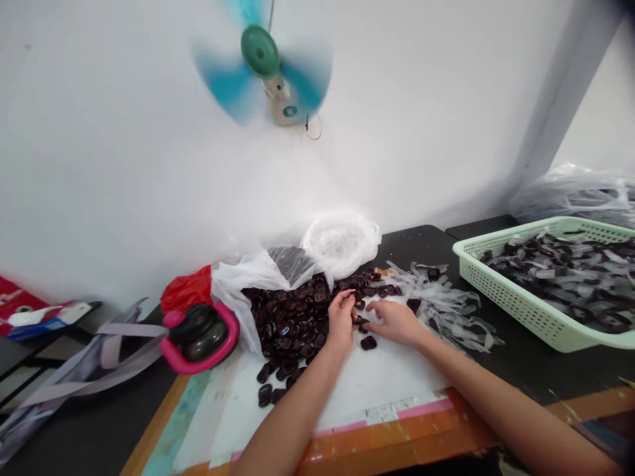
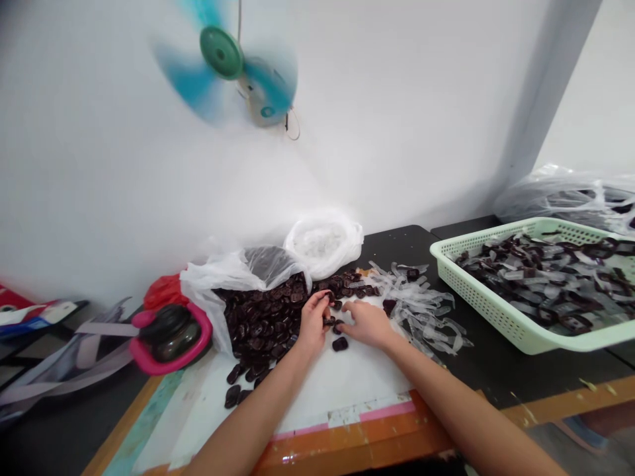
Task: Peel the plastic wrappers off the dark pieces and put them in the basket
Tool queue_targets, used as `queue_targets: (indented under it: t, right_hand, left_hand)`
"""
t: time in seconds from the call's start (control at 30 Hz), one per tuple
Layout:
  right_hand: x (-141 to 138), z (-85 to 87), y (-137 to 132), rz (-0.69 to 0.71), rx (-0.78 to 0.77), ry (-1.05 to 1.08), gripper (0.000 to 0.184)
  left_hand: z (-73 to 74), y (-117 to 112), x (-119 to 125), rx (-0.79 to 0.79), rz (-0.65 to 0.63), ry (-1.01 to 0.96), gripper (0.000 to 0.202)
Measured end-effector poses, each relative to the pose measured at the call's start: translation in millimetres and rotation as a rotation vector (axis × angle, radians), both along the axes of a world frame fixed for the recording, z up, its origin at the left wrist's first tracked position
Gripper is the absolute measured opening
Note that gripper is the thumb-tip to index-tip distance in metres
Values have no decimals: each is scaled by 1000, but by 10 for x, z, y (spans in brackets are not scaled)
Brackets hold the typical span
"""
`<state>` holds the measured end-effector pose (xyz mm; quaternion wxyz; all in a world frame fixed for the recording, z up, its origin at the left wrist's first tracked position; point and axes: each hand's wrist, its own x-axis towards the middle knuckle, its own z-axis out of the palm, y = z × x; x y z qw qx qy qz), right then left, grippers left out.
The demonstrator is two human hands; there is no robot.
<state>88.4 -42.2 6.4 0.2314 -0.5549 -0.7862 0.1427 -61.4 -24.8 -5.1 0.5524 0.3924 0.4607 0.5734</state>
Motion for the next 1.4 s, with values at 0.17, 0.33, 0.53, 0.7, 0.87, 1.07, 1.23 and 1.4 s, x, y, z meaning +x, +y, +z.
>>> queue_targets:
  t: [0.17, 0.33, 0.53, 0.7, 0.87, 1.07, 1.23, 1.4]
  right_hand:
    - [47, -14, 66, -35, -55, 7, 33]
    - [93, 49, 129, 43, -156, 532, 13]
    - [91, 110, 84, 187, -472, 1003, 26]
    - [75, 140, 59, 193, -510, 1081, 32]
    - [78, 149, 51, 155, -570, 1089, 37]
    - [82, 140, 56, 129, -539, 1085, 38]
    - [89, 102, 78, 139, -443, 1027, 35]
    - [46, 114, 57, 127, -371, 1027, 32]
  left_hand:
    - [21, -17, 0, -34, -1, -27, 41]
    - [64, -33, 16, -36, -8, -60, 38]
    - [77, -38, 23, -19, -38, -69, 33]
    - [61, -31, 18, -9, -46, -74, 32]
    - [47, -24, 11, 0, -43, -73, 32]
    - [60, -25, 9, -33, -58, -83, 32]
    - [92, -40, 9, -58, -67, -64, 35]
    - [106, -48, -3, -43, -106, -56, 37]
